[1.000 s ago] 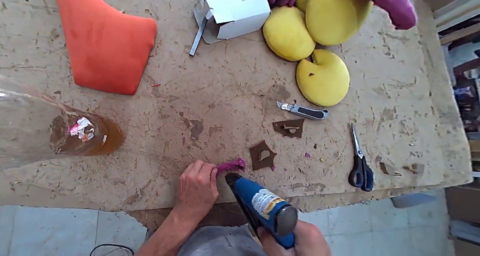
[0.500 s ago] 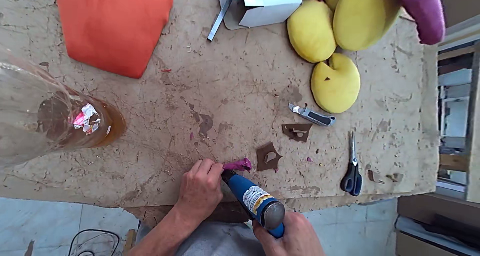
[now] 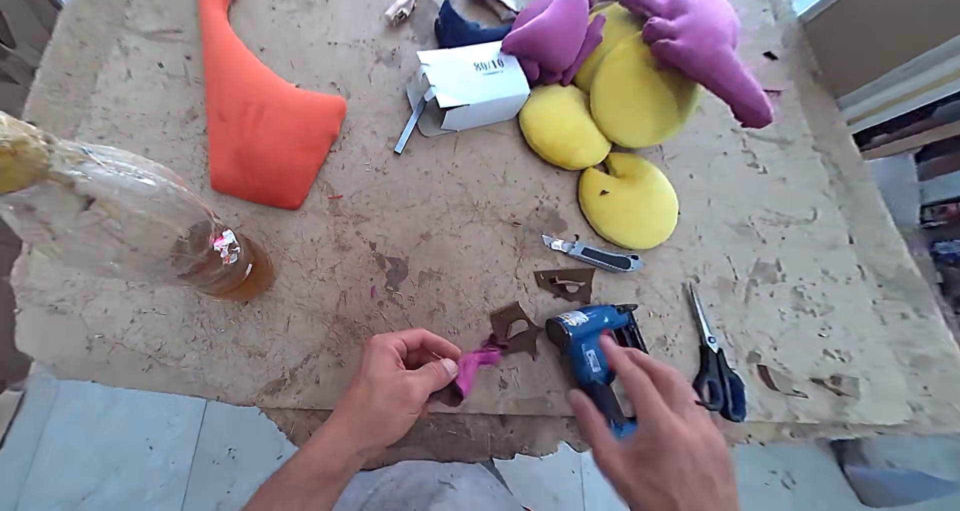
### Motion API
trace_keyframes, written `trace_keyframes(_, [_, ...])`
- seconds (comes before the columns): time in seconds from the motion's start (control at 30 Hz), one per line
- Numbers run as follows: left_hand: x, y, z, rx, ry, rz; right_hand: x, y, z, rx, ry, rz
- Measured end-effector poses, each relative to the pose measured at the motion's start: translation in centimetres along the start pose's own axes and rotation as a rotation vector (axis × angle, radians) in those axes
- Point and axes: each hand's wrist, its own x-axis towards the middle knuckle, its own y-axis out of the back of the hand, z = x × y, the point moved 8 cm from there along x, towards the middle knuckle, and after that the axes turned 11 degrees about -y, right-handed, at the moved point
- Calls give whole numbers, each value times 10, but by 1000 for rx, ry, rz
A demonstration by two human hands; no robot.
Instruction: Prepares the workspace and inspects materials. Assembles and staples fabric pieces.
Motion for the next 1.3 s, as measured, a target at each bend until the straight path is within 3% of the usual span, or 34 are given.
trace_keyframes(0.07, [-7,-18,14,-39,-21,-29,-17,12,-54,246,195,3])
trace_keyframes(0.13, [-17,-38,27,-63,-76,-69,-28,10,-79,415,299,91])
trace_keyframes(0.33, [-52,-85,58,-180,-437,-216,-39,28,-69,716,386,326])
trace_keyframes(0.4, [-61,-91,68,-93,-613,-189,-37,32,-65,888,372,269])
trace_keyframes(0.53, [-69,-95,81,324,-864,-3,-30,30,-57,1263,260,-41])
trace_keyframes(0.63, [-71,-106,87,474,-902,47,-32,34,-58,1273,197,-154])
trace_keyframes(0.83, [-69,-109,90,587,-968,157,-37,34,-59,1189,93,-212])
trace_keyframes(1.1, [-49,-108,75,251,-861,110,-32,36,-67,1226,94,-152])
trace_keyframes(1.3, [-38,-93,64,386,-882,224,-7,8,-63,1166,70,-119])
